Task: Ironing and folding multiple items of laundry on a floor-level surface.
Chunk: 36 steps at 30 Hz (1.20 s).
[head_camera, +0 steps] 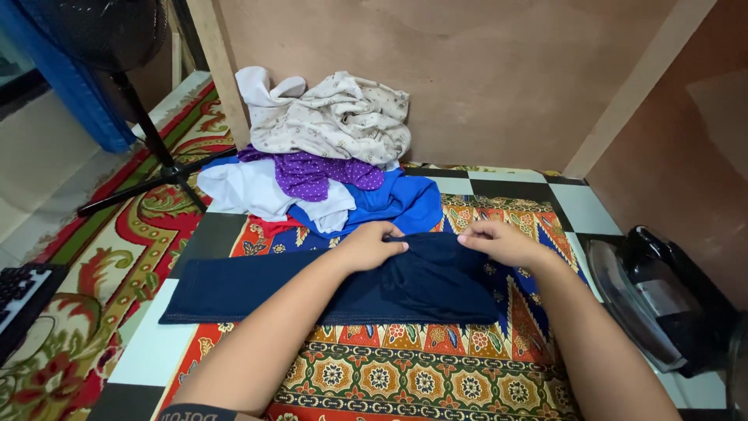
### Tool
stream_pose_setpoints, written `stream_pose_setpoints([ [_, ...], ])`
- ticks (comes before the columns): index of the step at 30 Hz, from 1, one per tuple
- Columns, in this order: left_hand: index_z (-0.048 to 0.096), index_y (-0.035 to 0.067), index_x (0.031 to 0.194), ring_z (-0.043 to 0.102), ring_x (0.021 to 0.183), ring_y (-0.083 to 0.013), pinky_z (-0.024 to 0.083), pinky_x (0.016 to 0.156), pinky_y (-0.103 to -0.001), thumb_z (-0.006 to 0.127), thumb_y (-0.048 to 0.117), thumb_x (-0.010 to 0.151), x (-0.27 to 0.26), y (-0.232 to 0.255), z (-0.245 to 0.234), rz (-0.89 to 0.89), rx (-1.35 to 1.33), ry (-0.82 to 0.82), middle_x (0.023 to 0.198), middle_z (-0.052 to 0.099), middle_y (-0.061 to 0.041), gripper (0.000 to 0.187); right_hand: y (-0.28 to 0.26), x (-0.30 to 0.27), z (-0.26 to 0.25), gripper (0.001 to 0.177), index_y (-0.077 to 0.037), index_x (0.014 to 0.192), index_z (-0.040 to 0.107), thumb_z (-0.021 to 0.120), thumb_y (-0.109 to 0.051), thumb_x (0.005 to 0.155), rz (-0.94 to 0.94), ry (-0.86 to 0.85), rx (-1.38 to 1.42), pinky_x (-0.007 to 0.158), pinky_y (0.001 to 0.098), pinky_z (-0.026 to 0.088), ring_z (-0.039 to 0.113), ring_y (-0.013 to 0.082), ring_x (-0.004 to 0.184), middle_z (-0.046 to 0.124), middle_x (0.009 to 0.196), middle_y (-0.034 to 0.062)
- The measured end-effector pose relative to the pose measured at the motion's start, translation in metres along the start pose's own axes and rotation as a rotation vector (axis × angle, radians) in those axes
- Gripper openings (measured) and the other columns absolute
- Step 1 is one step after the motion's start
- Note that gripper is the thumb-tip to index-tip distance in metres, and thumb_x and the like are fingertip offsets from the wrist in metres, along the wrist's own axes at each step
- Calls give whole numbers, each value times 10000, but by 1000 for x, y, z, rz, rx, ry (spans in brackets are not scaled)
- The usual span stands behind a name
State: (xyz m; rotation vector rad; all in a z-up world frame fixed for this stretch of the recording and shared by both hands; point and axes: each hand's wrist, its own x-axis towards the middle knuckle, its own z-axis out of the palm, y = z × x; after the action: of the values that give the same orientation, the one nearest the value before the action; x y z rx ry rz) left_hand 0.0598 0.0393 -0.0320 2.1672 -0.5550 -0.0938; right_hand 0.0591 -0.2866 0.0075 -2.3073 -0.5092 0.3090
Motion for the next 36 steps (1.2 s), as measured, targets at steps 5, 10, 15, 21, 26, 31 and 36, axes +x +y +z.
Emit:
stream_pose_setpoints([
  [5, 732, 51, 1132, 723, 908, -259, 588, 794, -434, 729, 330, 826, 0, -1, -5, -131, -182, -115, 1061, 758, -146, 414, -16, -1, 12, 361, -100, 867, 638, 697, -452, 917, 196, 58, 43, 574, 295, 464, 514, 95, 654, 548, 726, -24],
  [10, 699, 83, 1140, 710, 933, -320, 577, 796, -462, 750, 396, 823, -44, 89, -30, -177, 239, -34, 1071, 732, -148, 448, -25, 0, 22, 429, -87, 921, 672, 790, -489, 825, 163, 260, -18, 524, 296, 446, 508, 115, 589, 568, 705, 24],
  [15, 698, 83, 1099, 677, 993, -369, 543, 850, -493, 755, 428, 837, -54, 112, -7, 314, 523, 154, 1041, 698, -154, 437, -14, -3, 6, 518, -48, 1079, 754, 724, -519, 866, 347, 99, 111, 533, 320, 573, 692, 166, 673, 677, 785, 49],
  [21, 707, 114, 1081, 654, 999, -323, 517, 880, -466, 747, 410, 849, -64, 135, 45, 711, 404, 11, 986, 678, -101, 378, -8, -2, 0, 506, -83, 1152, 735, 762, -457, 811, 287, -8, 199, 581, 310, 618, 702, 138, 708, 725, 854, 31],
  [26, 705, 84, 1014, 631, 927, -321, 507, 821, -447, 782, 447, 760, -67, 135, 67, 696, 471, 22, 933, 652, -111, 450, 12, 7, 7, 439, -11, 1071, 760, 817, -378, 837, 308, 31, 220, 564, 300, 594, 670, 153, 651, 680, 788, 88],
  [31, 694, 97, 924, 647, 885, -283, 528, 763, -416, 761, 398, 814, -61, 122, 91, 673, 670, 29, 886, 642, -78, 328, 20, 11, 16, 336, -12, 1001, 725, 850, -255, 804, 207, 48, 247, 521, 300, 569, 639, 132, 612, 698, 761, 53],
  [36, 659, 92, 794, 655, 808, -263, 532, 622, -384, 749, 408, 789, -60, 134, 98, 775, 796, 39, 793, 630, -69, 328, 20, 13, 6, 282, -28, 984, 727, 853, -194, 794, 165, 81, 281, 544, 271, 579, 674, 80, 648, 744, 801, 22],
])
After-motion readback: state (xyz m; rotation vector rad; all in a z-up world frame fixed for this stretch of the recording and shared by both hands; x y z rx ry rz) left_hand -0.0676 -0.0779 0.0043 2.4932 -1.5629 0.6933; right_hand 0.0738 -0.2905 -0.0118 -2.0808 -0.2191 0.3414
